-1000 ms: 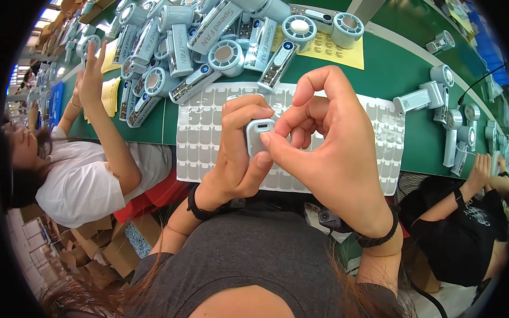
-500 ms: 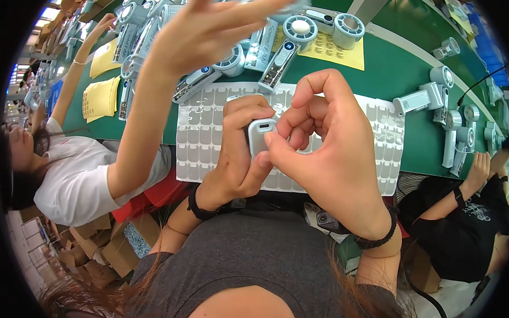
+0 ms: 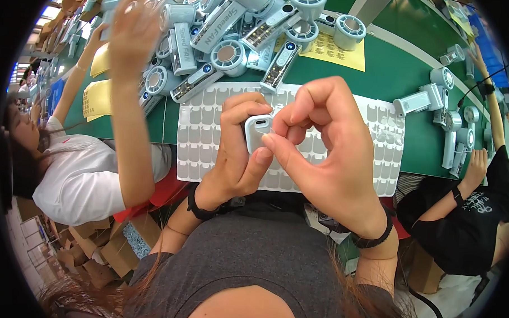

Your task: The person peels a sticker from a sheet, presses it onto the base of a handheld fan, and sets the fan aside. This process is repeated for several handheld fans.

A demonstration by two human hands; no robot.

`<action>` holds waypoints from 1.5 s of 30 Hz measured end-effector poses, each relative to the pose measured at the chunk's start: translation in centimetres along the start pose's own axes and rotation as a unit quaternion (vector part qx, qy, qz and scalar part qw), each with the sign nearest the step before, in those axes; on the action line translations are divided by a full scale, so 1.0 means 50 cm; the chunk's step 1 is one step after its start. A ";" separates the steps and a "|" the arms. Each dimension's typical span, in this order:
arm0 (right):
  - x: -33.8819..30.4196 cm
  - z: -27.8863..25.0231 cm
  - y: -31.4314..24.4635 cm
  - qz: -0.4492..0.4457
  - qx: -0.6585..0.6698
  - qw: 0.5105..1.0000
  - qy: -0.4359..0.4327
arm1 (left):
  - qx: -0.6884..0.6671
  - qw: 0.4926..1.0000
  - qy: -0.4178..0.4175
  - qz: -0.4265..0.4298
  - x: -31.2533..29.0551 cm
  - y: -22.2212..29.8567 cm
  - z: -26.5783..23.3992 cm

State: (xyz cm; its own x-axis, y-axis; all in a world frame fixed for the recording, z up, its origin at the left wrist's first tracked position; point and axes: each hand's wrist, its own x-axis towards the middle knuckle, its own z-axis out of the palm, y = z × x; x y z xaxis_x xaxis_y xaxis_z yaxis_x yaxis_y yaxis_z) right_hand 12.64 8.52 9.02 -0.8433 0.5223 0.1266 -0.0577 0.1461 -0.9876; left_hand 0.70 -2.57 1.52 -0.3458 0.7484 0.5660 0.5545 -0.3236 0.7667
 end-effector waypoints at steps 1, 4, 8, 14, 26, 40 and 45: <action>-0.005 0.000 0.004 -0.035 -0.023 0.999 -0.002 | -0.004 1.000 0.001 -0.003 0.000 0.000 0.000; -0.007 0.008 0.011 -0.082 -0.042 0.996 0.005 | -0.006 1.000 0.006 -0.003 0.001 -0.003 -0.001; -0.006 0.010 0.008 -0.099 -0.036 0.994 0.012 | -0.004 1.000 0.010 0.006 0.002 -0.008 -0.002; -0.007 -0.002 0.022 -0.189 -0.067 0.979 -0.044 | -0.013 1.000 0.000 0.003 -0.003 -0.009 -0.002; 0.016 0.014 0.032 -0.080 0.037 0.996 -0.004 | 0.002 1.000 0.008 0.009 -0.005 -0.009 -0.004; 0.010 0.018 0.009 -0.028 0.010 0.999 0.020 | 0.007 1.000 0.017 0.018 -0.008 -0.009 0.006; 0.008 0.019 0.005 -0.018 -0.005 1.000 0.021 | 0.012 1.000 0.017 0.022 -0.010 -0.009 0.008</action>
State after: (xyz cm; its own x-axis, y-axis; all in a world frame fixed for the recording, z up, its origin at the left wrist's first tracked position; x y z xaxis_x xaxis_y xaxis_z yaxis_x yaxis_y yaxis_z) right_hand 11.79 7.93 8.75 -0.8176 0.5513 0.1658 -0.0816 0.1741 -0.9813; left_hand 0.95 -2.57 0.77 -0.3462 0.7134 0.6093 0.5873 -0.3416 0.7337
